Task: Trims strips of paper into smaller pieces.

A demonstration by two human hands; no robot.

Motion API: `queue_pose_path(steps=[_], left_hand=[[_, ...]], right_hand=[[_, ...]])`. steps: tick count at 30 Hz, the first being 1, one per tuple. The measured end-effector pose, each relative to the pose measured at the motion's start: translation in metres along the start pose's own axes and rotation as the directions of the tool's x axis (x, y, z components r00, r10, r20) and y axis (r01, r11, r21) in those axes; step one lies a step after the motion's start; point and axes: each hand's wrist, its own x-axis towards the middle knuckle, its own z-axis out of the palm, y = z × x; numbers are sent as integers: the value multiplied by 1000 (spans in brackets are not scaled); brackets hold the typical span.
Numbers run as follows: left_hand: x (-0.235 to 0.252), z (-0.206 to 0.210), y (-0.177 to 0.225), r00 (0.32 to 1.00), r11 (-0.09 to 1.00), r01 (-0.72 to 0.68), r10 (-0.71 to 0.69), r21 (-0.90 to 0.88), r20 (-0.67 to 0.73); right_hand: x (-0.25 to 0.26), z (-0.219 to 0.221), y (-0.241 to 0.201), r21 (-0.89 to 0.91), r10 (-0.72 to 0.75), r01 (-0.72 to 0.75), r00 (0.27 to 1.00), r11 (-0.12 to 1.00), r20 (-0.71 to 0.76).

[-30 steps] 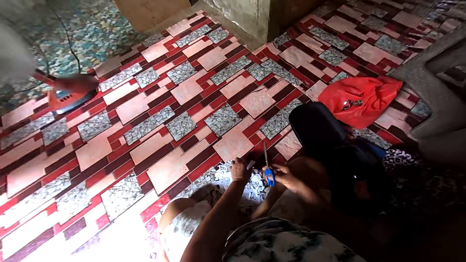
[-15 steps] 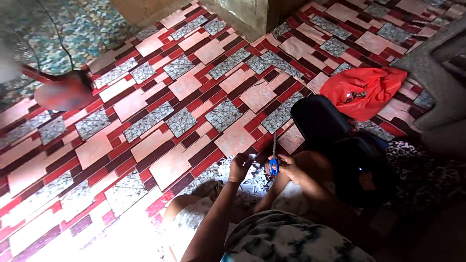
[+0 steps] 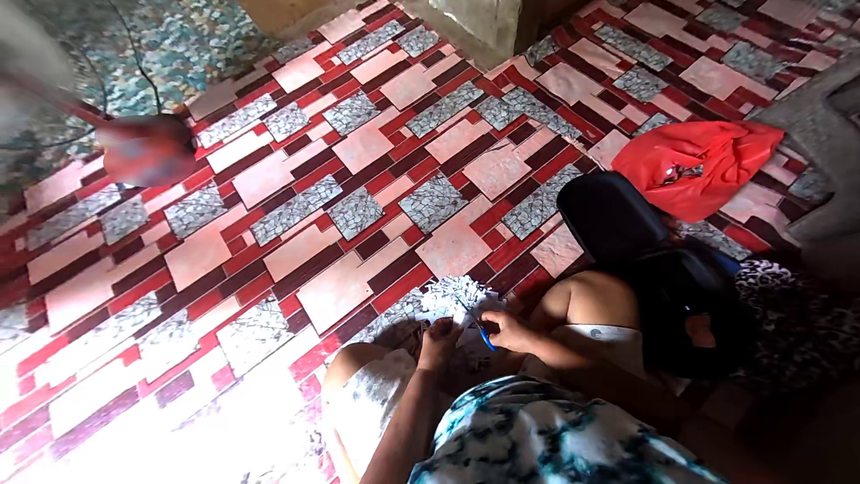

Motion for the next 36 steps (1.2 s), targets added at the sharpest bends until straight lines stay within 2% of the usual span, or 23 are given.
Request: queue_pose_path(steps=[2,6,13,19,26,36], left_hand=[[8,-5,-2,1000,998,17,-18,-56,-16],[12,-4,-1,988,954,123,-144,-272,-57],[15,-3,-6,997,976,30,-46,-215,-68],[14,-3,5,983,938,143,-171,-316,-62],[16,-3,-2,991,989,115,-120,-90,-55],[15,-2,2,988,988,154,-154,-28,0]], right_hand=[[3,1,6,14,68,-68,997,998,45],[3,-6,7,102,152,-155,988,983,30],[0,-2,11,130,90,-89,996,988,-2],[4,-5,8,26,124,-128,987,992,102],[1,-5,5,32,104,-110,984,993,146],[3,-5,6,43,119,-126,983,991,137]])
